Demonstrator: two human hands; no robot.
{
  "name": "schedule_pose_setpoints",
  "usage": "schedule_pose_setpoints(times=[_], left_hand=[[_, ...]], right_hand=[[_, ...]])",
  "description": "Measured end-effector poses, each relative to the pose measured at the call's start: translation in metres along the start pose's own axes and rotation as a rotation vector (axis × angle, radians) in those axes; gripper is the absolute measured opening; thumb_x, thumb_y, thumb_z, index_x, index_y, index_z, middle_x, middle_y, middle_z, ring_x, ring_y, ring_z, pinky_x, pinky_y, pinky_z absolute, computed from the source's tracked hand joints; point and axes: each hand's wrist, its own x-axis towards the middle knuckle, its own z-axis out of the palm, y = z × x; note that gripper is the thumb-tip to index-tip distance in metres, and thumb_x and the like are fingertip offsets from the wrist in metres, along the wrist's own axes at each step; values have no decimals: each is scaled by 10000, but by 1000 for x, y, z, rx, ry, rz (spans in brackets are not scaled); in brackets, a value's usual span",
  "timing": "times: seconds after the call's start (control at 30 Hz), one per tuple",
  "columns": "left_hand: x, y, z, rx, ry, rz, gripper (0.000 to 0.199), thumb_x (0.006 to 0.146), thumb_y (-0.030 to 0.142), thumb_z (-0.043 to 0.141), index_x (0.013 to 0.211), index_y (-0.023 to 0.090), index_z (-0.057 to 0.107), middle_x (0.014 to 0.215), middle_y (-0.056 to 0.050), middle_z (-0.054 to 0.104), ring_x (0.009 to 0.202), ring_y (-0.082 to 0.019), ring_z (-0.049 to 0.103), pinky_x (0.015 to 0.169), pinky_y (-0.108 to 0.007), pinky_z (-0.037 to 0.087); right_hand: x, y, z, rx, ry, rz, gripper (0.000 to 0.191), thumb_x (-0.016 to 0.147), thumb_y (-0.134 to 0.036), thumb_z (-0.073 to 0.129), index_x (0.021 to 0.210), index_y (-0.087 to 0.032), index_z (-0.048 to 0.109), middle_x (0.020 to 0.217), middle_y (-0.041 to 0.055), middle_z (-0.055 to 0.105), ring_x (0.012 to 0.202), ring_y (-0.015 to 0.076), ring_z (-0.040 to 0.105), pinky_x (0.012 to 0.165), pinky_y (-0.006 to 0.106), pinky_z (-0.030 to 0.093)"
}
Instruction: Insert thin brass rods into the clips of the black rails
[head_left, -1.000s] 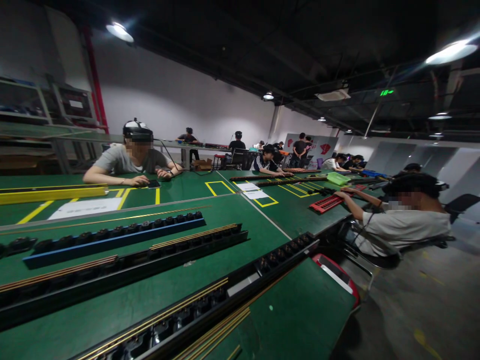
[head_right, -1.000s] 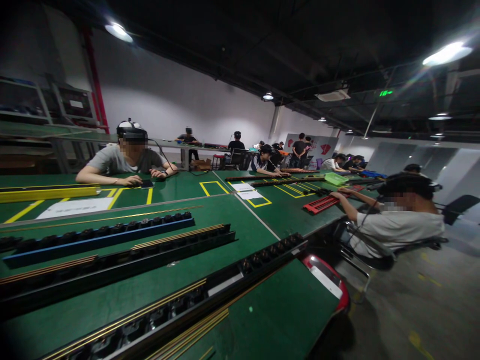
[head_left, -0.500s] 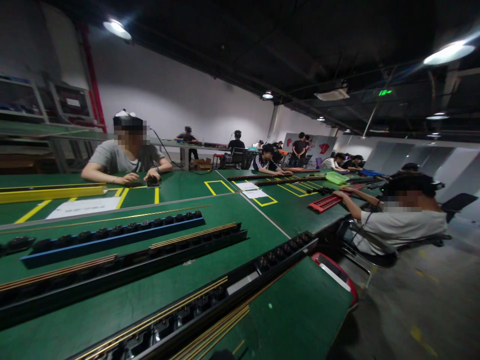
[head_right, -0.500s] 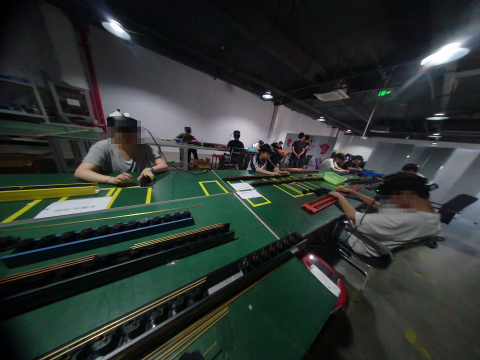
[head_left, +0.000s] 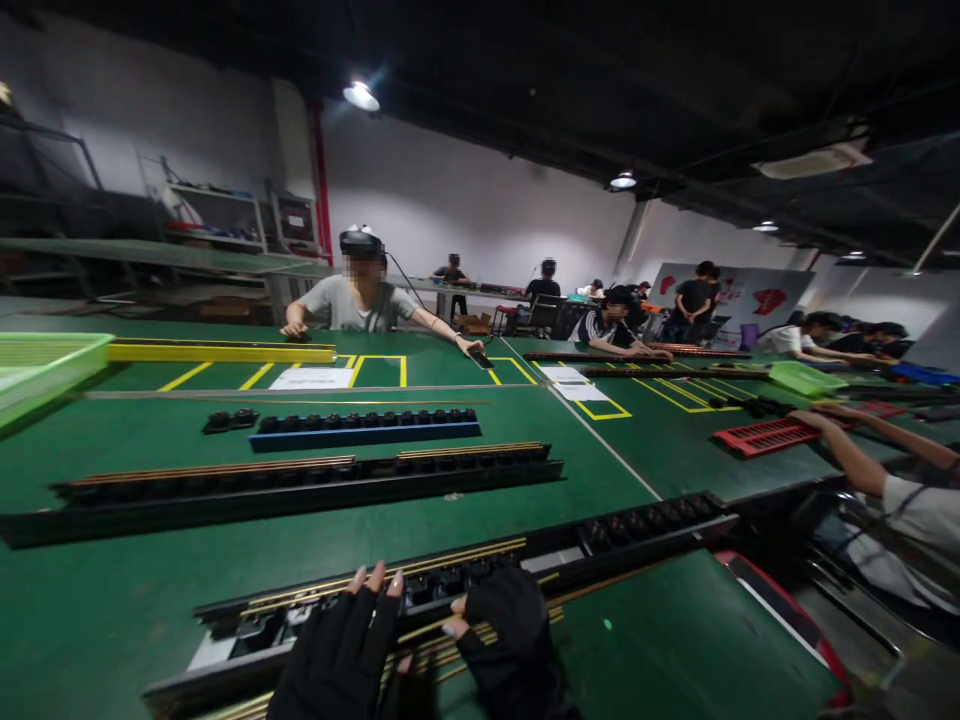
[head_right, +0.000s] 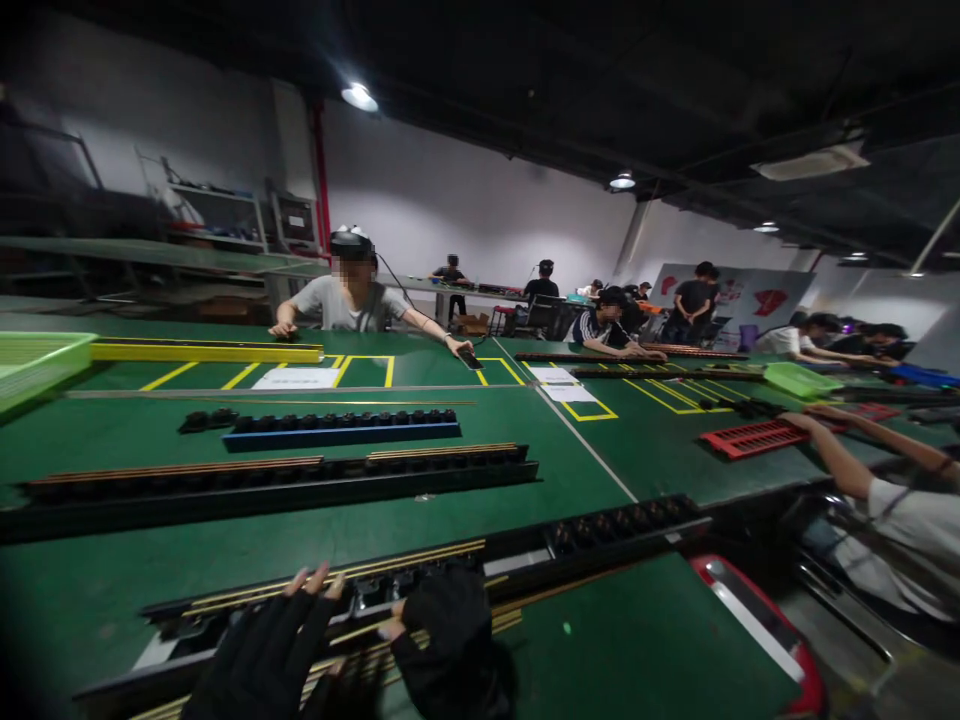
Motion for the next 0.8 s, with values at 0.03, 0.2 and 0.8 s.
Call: schedule_pose_setpoints(times=[0.03,0.2,0.8], left_hand=[[8,-2,5,53,9,-15,512,919,343,497,1417,227,529,1332,-114,657,1311,-315,523,1137,-498,333],[33,1,11,249,15,-85,537,939,358,508,1435,153,511,1440,-161,573,1360,-342,462,1177,-526,208],[7,-5,27,233,73,-138,492,912,255,485,1386,136,543,1369,-134,631,1282,-279,534,1080,-432,327]], right_hand=[[7,3,5,-3,13,-3,151,936,-359,636,914,-230,712,921,53,707,889,209,643,833,364,499],[38,9,39,-32,266,-49,219,951,-280,562,782,-233,693,759,48,699,761,216,607,773,356,419],[26,20,62,-215,307,-375,259,894,-162,575,900,-342,762,817,11,720,782,202,666,783,344,503]])
